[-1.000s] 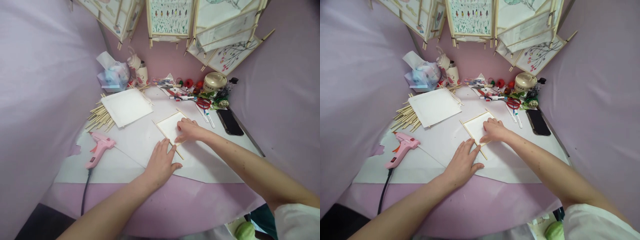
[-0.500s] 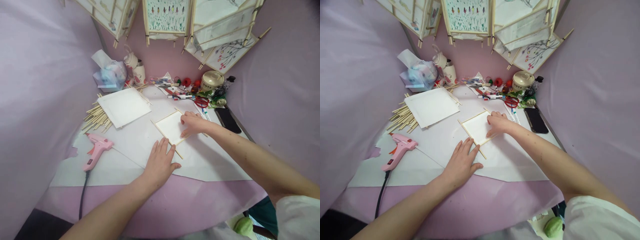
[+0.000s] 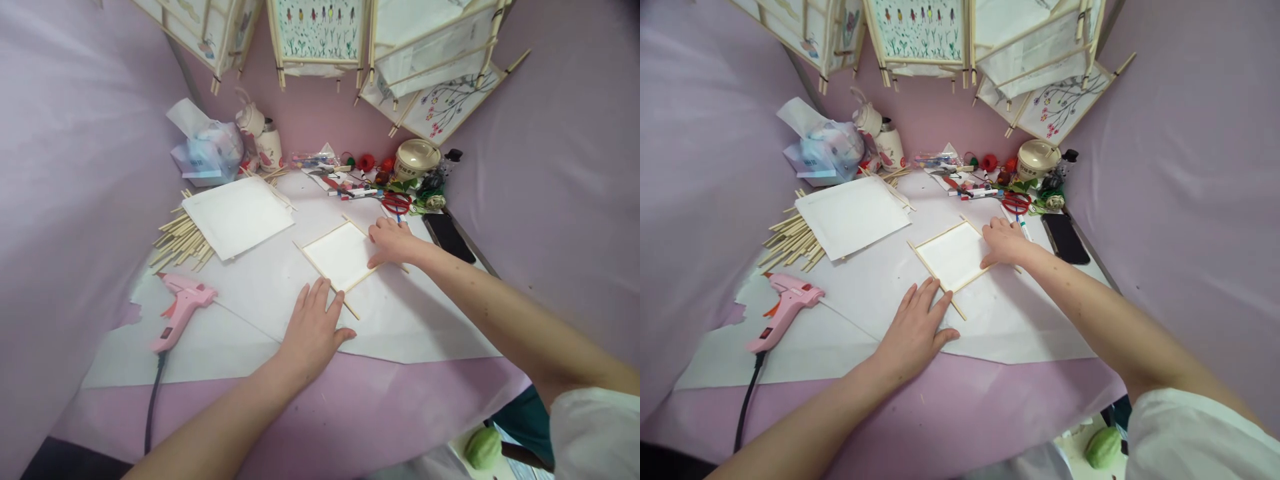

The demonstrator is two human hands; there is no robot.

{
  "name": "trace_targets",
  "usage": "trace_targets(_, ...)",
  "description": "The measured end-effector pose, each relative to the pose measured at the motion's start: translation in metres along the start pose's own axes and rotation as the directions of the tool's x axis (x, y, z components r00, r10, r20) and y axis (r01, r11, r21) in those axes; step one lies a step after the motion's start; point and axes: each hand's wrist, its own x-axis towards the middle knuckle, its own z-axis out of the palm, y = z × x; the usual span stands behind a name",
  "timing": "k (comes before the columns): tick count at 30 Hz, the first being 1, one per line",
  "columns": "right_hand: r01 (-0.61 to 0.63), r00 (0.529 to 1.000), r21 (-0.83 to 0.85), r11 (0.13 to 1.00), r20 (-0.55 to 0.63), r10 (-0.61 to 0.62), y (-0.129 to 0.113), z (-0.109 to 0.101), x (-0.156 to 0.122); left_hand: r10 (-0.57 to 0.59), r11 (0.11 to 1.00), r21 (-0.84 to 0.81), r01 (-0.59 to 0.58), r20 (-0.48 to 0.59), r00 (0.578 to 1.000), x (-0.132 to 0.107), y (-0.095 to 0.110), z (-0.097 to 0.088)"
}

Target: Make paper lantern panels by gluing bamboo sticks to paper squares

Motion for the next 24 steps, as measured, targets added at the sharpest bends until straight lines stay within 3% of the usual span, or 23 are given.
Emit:
trace_targets(7,-0.06,0.993,-0.044,0.997,-0.104,0.055,0.011,0.004,-0.002,0.002,1.0,-0.016,-0.002,0.006,1.0,0.0,0.0,-0.001)
trace_targets(10,-0.061,0.989,0.039,0.997,-0.131,0.066,0.017,0.007,-0.007,-0.005,0.999,-0.031,0.005,-0.006,1.0,0.0,-0.001,0.0)
trace_targets(13,-0.029,0.964,0.147,0.989,-0.258,0.067,0.024,0.012,-0.023,-0.01,0.999,-0.043,0.009,-0.03,0.999,-0.001,-0.001,0.003)
trace_targets(16,0.03,0.919,0.14,0.99,-0.394,0.028,0.025,0.026,-0.047,-0.007,0.999,-0.047,0.004,-0.061,0.998,-0.002,0.0,0.006)
trace_targets(20,0.051,0.918,0.051,0.997,-0.396,-0.027,0.014,0.047,-0.072,-0.006,0.999,-0.044,0.004,-0.056,0.998,-0.003,0.0,0.008)
trace_targets(24,0.014,0.931,0.037,0.999,-0.364,0.001,0.002,0.055,-0.078,-0.004,0.999,-0.042,0.003,-0.033,0.999,-0.001,0.0,0.008)
